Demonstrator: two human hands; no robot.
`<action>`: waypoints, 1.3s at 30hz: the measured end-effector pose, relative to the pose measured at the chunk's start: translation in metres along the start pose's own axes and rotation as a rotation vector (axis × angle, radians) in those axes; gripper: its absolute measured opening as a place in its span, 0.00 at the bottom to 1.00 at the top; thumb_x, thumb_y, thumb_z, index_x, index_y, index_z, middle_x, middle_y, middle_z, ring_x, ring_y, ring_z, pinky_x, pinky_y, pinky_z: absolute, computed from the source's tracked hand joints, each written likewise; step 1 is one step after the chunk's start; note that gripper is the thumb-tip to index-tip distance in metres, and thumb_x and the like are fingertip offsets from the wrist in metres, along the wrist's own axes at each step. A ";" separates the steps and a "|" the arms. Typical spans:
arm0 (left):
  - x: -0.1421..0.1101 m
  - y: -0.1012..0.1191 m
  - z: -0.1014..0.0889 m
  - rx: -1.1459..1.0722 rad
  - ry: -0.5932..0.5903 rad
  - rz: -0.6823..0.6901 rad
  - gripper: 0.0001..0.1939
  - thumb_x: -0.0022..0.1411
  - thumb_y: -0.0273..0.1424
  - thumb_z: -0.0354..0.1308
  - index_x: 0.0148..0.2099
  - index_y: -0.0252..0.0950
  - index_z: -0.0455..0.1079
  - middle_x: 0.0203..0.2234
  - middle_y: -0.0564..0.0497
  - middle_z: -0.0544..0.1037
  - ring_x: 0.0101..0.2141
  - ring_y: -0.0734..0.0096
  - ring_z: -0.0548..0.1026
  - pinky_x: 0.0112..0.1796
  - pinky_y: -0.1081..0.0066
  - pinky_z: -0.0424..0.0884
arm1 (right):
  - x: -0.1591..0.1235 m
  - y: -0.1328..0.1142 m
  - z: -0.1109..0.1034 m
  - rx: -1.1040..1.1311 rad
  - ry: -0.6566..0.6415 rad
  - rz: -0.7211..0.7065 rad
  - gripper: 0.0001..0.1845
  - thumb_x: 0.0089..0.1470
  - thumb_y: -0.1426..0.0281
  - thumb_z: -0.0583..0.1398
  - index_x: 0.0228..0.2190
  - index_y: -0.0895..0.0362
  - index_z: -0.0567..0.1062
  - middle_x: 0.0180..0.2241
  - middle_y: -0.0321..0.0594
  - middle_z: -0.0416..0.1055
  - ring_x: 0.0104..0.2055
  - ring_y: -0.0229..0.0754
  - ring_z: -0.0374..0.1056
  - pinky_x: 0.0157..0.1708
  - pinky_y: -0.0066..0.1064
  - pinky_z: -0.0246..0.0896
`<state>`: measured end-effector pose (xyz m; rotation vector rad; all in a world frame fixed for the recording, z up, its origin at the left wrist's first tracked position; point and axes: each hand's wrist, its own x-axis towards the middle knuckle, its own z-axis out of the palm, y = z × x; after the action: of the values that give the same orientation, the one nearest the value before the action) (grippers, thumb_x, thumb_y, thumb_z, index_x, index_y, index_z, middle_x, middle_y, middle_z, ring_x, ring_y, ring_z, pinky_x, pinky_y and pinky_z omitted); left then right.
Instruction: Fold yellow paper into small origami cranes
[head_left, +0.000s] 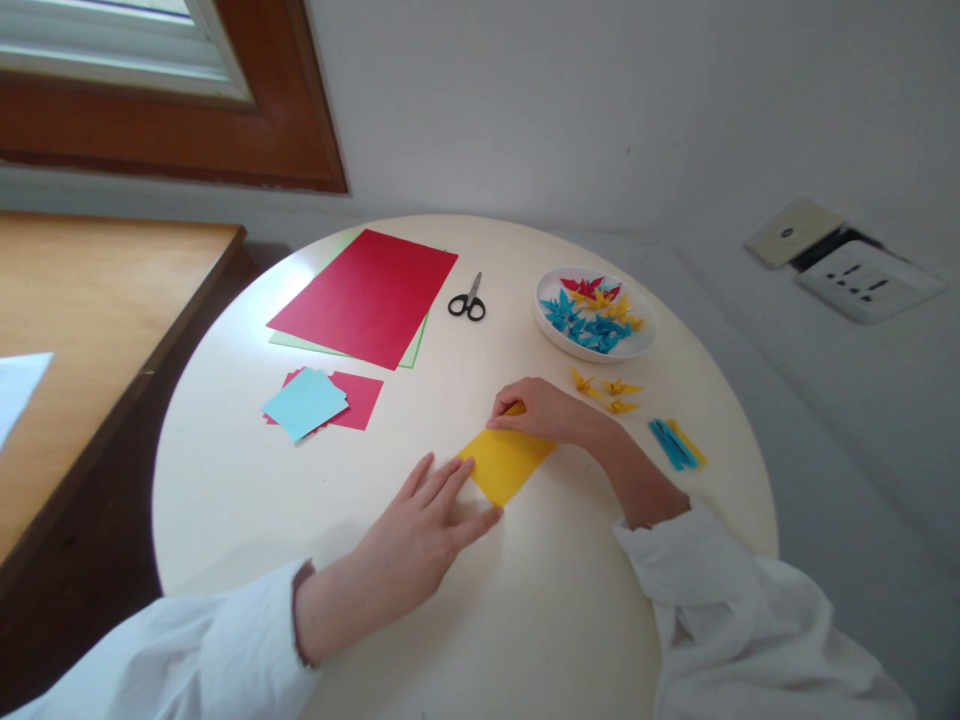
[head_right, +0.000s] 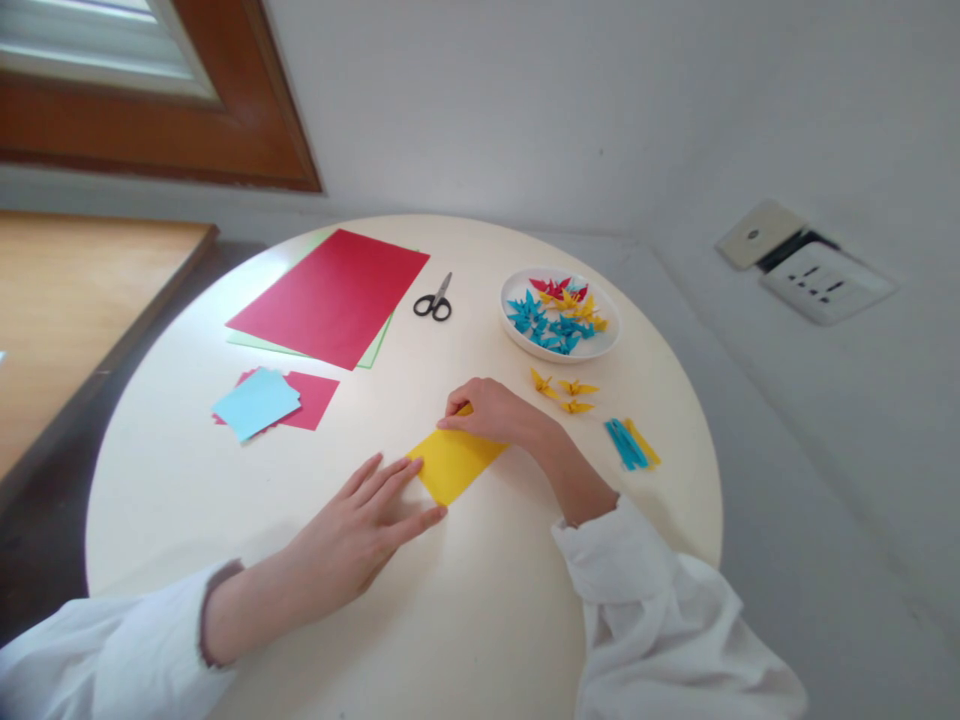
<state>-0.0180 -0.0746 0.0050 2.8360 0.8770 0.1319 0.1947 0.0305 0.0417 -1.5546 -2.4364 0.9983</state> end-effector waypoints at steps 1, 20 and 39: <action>0.000 0.000 0.000 0.000 0.000 0.000 0.28 0.58 0.27 0.52 0.60 0.47 0.55 0.56 0.40 0.62 0.61 0.53 0.50 0.55 0.49 0.48 | 0.000 0.000 0.000 0.000 0.005 0.000 0.10 0.46 0.66 0.58 0.25 0.58 0.78 0.25 0.38 0.75 0.29 0.38 0.67 0.28 0.27 0.55; -0.001 0.000 -0.001 0.016 0.018 0.005 0.29 0.58 0.25 0.50 0.61 0.47 0.52 0.56 0.40 0.61 0.61 0.55 0.50 0.55 0.50 0.49 | 0.002 0.000 0.000 0.001 -0.014 0.006 0.05 0.42 0.69 0.61 0.21 0.58 0.76 0.23 0.36 0.73 0.28 0.37 0.66 0.27 0.26 0.53; 0.002 -0.002 -0.005 -0.004 -0.003 0.009 0.27 0.60 0.26 0.49 0.61 0.36 0.52 0.56 0.36 0.60 0.61 0.51 0.48 0.57 0.49 0.46 | 0.001 0.012 0.003 0.165 0.038 -0.051 0.06 0.44 0.73 0.58 0.29 0.57 0.71 0.25 0.34 0.73 0.29 0.37 0.68 0.29 0.26 0.58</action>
<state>-0.0181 -0.0718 0.0095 2.8362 0.8623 0.1305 0.2026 0.0339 0.0322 -1.4385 -2.2913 1.1185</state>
